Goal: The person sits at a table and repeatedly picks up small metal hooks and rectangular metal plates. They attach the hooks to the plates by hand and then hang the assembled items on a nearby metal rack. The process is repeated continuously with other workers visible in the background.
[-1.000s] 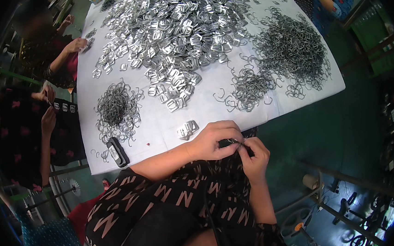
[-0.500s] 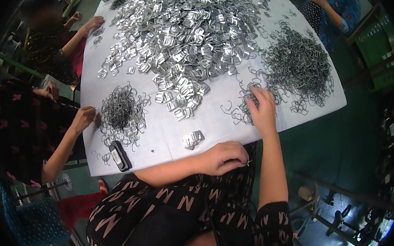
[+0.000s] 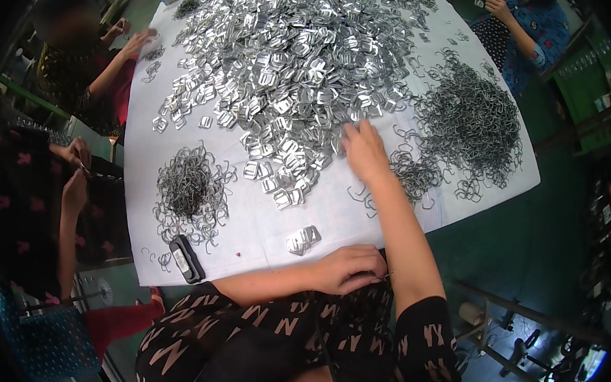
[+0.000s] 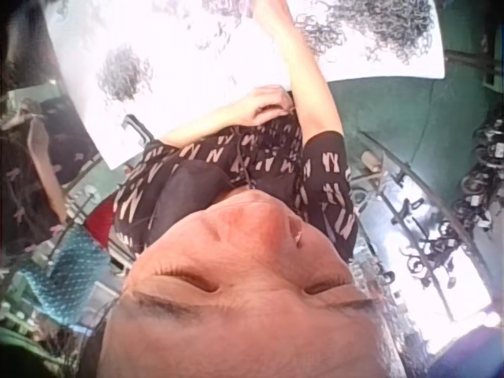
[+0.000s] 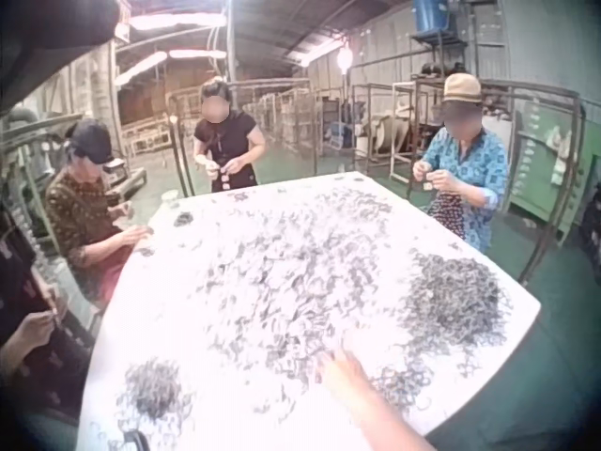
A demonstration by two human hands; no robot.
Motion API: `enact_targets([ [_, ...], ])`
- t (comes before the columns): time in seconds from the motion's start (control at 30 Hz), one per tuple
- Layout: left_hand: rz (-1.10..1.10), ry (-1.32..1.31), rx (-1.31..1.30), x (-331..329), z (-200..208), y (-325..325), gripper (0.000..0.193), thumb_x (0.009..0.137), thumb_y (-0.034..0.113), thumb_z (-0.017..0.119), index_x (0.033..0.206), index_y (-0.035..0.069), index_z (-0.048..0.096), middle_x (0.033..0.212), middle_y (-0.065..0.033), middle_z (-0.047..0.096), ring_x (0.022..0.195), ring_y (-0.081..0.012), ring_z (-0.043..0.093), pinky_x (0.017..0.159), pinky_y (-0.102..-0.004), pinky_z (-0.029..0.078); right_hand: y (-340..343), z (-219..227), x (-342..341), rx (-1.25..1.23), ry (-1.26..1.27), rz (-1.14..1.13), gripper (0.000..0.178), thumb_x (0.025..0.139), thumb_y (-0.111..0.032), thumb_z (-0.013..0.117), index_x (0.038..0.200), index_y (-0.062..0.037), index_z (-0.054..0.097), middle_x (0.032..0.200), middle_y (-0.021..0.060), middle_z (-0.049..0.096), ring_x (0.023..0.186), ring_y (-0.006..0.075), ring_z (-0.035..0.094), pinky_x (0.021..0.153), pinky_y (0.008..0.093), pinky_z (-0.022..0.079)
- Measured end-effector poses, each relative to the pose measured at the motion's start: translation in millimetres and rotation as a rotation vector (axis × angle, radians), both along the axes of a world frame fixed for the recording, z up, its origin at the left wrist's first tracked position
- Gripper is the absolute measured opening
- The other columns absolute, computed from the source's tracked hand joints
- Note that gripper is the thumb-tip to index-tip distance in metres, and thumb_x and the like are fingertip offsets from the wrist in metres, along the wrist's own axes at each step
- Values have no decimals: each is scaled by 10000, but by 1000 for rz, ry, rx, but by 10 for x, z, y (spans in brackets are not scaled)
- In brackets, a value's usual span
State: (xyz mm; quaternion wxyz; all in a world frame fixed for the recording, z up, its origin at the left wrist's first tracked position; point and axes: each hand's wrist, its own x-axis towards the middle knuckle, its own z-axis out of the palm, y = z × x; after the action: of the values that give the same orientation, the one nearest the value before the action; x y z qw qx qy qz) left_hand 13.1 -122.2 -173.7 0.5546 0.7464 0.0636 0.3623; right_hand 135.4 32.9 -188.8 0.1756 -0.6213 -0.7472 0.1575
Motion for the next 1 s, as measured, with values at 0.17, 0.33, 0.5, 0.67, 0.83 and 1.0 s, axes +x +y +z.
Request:
enact_targets([
  [0.17, 27, -40, 16, 25, -9, -17, 93, 835, -28, 627, 894, 7, 565, 907, -126, 613, 860, -303, 586, 761, -385, 472, -595, -48, -1, 105, 226, 51, 284, 828, -81, 644, 1105, -17, 638, 1001, 167, 555, 935, 328, 558, 824, 388, 466],
  [0.33, 46, -39, 10, 4, 64, -41, 105, 826, -33, 632, 887, 10, 558, 894, -120, 606, 857, -298, 585, 760, -387, 474, -577, 12, 436, 173, 305, -200, 216, 782, -66, 690, 991, -9, 694, 892, 149, 588, 860, 328, 575, 786, 409, 462],
  [0.5, 34, -29, 14, 0, 83, -72, 116, 816, -41, 634, 888, 9, 557, 885, -115, 603, 855, -299, 584, 761, -384, 474, -747, 11, 311, 134, 156, -16, 257, 723, -144, 757, 956, -47, 708, 865, 106, 594, 876, 309, 566, 803, 412, 440],
  [0.67, 35, -17, 17, -10, 91, -102, 120, 814, -40, 637, 888, 11, 557, 881, -107, 603, 857, -296, 585, 762, -383, 475, -816, -77, 144, 128, 121, -3, 309, 676, -164, 795, 950, -69, 689, 868, 92, 583, 897, 305, 553, 830, 431, 412],
  [0.83, 31, 5, 25, -4, 79, -121, 121, 813, -37, 640, 887, 17, 561, 885, -105, 608, 859, -295, 588, 759, -384, 478, -773, 48, 251, -127, 304, -32, 290, 684, -80, 783, 914, -30, 613, 837, 92, 620, 752, 236, 596, 680, 350, 462],
  [1.0, 66, 1, -2, 14, 93, -129, 117, 815, -36, 641, 896, 14, 572, 905, -110, 621, 862, -288, 601, 760, -369, 484, -978, 214, 492, -303, 958, -184, 217, 772, 13, 705, 955, 6, 590, 797, 61, 641, 669, 123, 606, 611, 240, 484],
])
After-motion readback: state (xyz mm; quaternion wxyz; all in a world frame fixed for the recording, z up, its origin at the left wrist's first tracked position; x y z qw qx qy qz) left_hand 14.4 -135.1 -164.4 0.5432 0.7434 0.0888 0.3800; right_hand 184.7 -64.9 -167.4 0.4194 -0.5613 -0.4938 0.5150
